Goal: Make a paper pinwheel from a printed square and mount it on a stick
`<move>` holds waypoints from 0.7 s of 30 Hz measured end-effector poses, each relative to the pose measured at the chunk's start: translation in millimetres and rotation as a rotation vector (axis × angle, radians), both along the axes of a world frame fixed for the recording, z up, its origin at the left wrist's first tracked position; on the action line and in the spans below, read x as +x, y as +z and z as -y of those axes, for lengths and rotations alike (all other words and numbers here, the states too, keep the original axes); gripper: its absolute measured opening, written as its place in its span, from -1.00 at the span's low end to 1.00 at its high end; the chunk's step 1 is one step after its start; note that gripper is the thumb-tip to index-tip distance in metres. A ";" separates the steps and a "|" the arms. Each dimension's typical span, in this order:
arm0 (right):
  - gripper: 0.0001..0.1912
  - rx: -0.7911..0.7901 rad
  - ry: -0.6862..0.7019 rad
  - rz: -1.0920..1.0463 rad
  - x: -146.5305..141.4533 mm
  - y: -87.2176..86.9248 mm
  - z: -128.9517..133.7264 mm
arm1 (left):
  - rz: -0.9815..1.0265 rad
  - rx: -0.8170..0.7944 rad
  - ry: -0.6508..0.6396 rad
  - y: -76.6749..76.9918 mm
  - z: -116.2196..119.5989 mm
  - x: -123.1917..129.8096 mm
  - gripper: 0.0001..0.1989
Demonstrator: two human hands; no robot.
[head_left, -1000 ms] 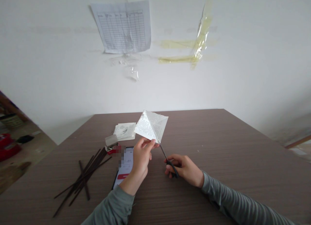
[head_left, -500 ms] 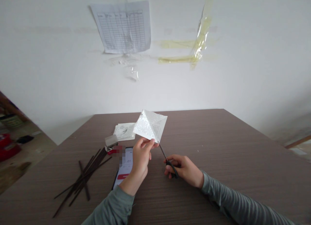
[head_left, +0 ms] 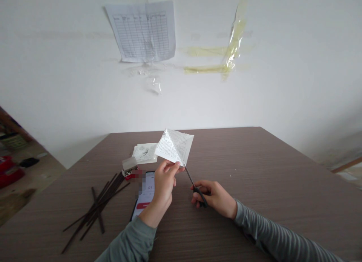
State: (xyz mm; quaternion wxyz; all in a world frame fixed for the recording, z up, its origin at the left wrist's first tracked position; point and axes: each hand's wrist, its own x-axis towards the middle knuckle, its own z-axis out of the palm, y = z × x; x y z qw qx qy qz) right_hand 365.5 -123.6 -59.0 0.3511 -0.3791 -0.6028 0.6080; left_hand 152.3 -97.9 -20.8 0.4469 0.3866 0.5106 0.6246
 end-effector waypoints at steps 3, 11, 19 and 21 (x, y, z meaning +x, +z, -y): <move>-0.21 -0.002 0.004 0.009 0.0 0.5 -0.2 | 0.001 -0.001 -0.004 0.2 0.0 -0.4 -0.61; -0.21 0.011 0.014 0.017 0.7 -5.1 -3.3 | 0.006 -0.006 0.000 0.8 0.0 -0.4 -0.60; -0.22 0.011 0.011 0.040 0.9 -7.4 -4.0 | 0.016 0.013 0.012 -2.9 -2.1 -0.5 -0.67; -0.21 0.015 0.009 0.041 1.2 -7.1 -3.4 | 0.017 0.015 0.007 -3.2 -2.4 -0.9 -0.67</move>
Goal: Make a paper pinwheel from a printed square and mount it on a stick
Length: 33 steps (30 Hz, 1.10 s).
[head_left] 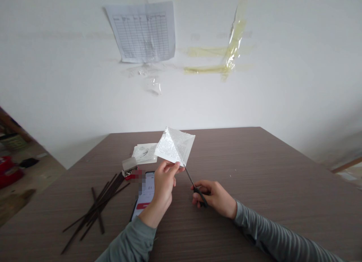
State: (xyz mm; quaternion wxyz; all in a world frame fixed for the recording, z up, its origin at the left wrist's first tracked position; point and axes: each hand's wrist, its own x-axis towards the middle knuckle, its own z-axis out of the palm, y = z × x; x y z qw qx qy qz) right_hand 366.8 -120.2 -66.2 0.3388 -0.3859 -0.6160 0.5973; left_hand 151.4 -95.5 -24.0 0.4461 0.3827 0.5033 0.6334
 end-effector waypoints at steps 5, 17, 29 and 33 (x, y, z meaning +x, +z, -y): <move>-0.22 0.009 -0.004 -0.004 0.6 1.8 0.0 | -0.003 -0.006 -0.004 0.6 0.1 -0.3 -0.66; -0.23 0.005 -0.001 -0.018 -0.8 4.2 0.8 | 0.000 -0.026 0.012 6.4 1.5 0.6 -0.75; -0.16 0.014 -0.014 -0.018 -0.6 0.5 -0.7 | -0.009 -0.080 0.024 13.2 4.0 3.8 -0.79; -0.19 0.012 -0.023 -0.017 -0.2 0.8 -1.5 | 0.008 -0.076 0.023 12.6 4.0 4.1 -0.78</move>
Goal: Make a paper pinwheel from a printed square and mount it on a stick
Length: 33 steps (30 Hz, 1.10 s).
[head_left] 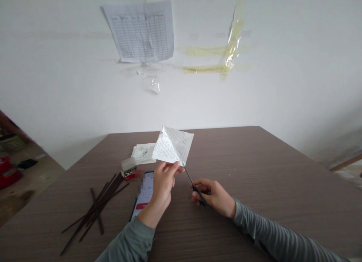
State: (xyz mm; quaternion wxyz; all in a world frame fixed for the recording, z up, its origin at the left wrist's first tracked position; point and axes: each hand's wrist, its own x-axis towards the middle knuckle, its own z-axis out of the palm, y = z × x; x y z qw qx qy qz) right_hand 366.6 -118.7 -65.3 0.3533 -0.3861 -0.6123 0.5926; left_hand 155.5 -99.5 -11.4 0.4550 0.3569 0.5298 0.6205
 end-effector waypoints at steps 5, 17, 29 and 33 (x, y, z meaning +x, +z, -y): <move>-0.17 -0.006 0.002 -0.003 -0.1 1.5 -0.4 | -0.002 0.012 -0.005 -0.8 -0.4 -0.6 -0.77; -0.22 -0.018 -0.045 0.018 -2.3 16.5 5.6 | -0.041 -0.005 -0.048 -0.5 0.9 -1.4 -0.71; -0.18 0.009 -0.018 -0.009 -1.0 4.3 2.5 | -0.006 0.001 -0.050 -1.4 1.5 -0.4 -0.75; -0.18 0.005 -0.006 -0.021 0.2 0.9 0.1 | -0.004 0.015 -0.056 -1.8 1.7 -0.7 -0.73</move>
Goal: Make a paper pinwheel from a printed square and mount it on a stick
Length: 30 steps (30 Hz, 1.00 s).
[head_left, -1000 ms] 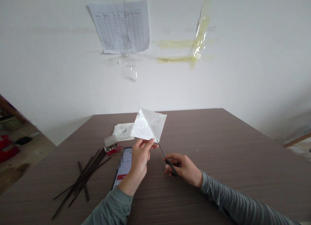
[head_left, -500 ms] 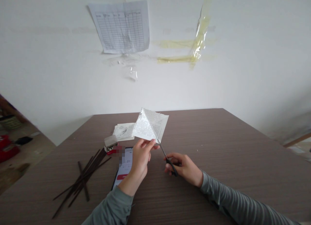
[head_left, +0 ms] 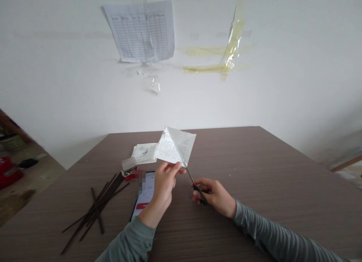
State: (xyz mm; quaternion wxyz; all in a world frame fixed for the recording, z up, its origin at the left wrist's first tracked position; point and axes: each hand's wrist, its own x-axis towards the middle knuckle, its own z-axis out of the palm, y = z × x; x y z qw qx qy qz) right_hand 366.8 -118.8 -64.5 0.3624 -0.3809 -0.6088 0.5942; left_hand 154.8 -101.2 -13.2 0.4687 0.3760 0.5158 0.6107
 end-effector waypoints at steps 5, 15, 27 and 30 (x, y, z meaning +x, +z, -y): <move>-0.17 -0.002 -0.005 -0.001 -1.1 1.6 0.9 | -0.008 -0.013 0.011 0.1 -0.9 0.8 -0.73; -0.21 -0.022 -0.037 0.015 -4.0 11.6 6.1 | -0.015 -0.017 0.010 1.3 -1.0 0.7 -0.74; -0.24 -0.017 -0.072 0.040 -4.8 19.2 8.8 | -0.035 -0.009 -0.019 -1.1 0.4 -0.4 -0.69; -0.23 0.016 -0.051 0.016 -4.7 13.6 5.5 | -0.021 0.013 -0.047 -3.8 0.7 -0.9 -0.62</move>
